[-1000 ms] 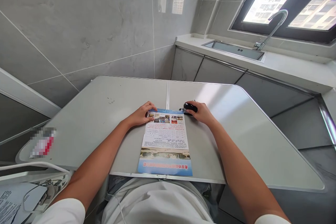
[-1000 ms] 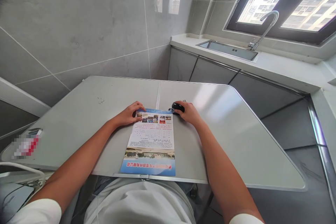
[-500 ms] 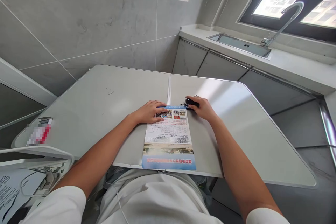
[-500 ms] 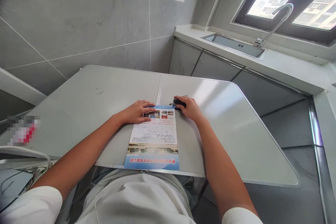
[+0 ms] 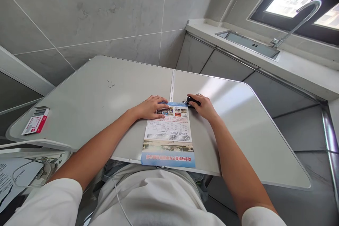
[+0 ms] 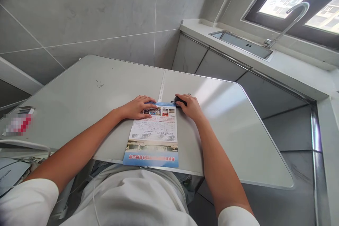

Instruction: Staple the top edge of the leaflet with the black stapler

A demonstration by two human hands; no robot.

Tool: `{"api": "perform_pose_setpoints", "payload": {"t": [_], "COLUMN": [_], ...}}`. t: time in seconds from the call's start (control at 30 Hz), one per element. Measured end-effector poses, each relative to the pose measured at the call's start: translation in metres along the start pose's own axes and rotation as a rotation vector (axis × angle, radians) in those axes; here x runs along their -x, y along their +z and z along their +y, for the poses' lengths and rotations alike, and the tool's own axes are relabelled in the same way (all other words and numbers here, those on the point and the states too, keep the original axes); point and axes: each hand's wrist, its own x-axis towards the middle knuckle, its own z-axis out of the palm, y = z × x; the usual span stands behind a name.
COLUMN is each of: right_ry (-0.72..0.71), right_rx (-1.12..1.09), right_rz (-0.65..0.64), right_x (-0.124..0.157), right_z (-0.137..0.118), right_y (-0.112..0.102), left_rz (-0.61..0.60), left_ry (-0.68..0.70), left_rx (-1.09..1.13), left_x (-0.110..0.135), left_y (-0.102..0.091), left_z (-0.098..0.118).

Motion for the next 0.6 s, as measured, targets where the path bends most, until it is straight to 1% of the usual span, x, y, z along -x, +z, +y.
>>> {"api": "perform_pose_setpoints", "payload": {"t": [0.13,0.33,0.6], "right_ry": [0.002,-0.003,0.005], "right_rx": [0.047,0.088,0.117], "right_rz": [-0.005,0.009,-0.030], "right_x": [-0.0007,-0.0016,-0.0036], "right_z": [-0.0041,-0.0069,-0.0062], "right_y": [0.0002,0.0025,0.0025], "left_rz": [0.007,-0.017,-0.015], "left_ry": [-0.001,-0.003,-0.012], "left_rx": [0.025,-0.008,0.014], "left_x": [-0.0002,-0.0001,0.0003], "left_y": [-0.0008,-0.0016,-0.0025], "left_z": [0.0010,0.0023,0.0021]}}
